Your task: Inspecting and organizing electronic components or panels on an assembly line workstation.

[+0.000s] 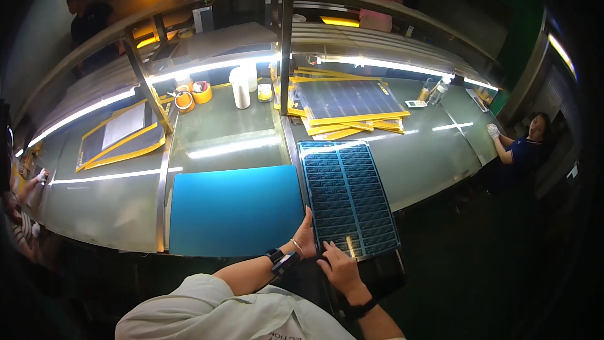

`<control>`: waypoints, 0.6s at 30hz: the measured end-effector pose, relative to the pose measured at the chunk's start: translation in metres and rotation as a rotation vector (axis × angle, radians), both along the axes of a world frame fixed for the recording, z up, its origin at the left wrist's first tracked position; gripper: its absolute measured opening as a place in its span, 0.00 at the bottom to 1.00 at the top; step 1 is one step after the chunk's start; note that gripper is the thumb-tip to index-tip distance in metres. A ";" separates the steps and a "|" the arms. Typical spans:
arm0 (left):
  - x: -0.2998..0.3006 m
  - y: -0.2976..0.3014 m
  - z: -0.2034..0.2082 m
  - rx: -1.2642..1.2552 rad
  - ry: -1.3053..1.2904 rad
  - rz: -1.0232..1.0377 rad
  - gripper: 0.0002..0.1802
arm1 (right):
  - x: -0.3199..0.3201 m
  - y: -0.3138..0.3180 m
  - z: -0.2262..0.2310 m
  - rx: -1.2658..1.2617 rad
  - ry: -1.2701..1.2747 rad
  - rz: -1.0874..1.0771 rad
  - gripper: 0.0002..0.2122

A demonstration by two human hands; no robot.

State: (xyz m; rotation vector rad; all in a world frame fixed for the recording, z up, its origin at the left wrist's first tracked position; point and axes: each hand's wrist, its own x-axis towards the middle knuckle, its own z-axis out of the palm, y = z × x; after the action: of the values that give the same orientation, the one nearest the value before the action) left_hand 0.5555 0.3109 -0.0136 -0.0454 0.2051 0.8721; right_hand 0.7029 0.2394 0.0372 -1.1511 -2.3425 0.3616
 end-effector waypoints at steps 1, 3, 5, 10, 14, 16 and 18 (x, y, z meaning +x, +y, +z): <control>-0.002 0.000 0.001 0.011 -0.055 -0.030 0.47 | 0.004 0.001 -0.002 -0.049 0.023 0.012 0.12; 0.000 0.000 0.007 0.009 -0.058 -0.034 0.48 | 0.006 0.007 0.001 0.000 0.080 0.031 0.05; 0.004 0.007 -0.004 0.012 -0.066 -0.032 0.50 | 0.019 0.018 0.013 -0.176 0.138 -0.166 0.03; 0.023 0.049 -0.108 -0.171 0.990 -0.125 0.48 | 0.023 0.064 0.120 0.210 0.323 -0.395 0.05; 0.056 0.021 -0.026 -0.214 1.231 -0.084 0.47 | 0.023 0.042 0.170 0.519 0.093 -0.245 0.06; 0.058 0.023 -0.044 -0.233 1.081 -0.021 0.42 | 0.017 0.045 0.170 0.576 0.088 -0.176 0.06; 0.066 0.018 0.002 -0.324 1.106 -0.084 0.41 | 0.057 0.035 0.153 0.507 0.255 -0.382 0.06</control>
State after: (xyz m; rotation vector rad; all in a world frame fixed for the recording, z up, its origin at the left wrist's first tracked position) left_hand 0.6212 0.3284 -0.0118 0.1500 1.3712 0.6943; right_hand 0.7597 0.2739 0.1902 -1.1757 -1.7937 -0.2028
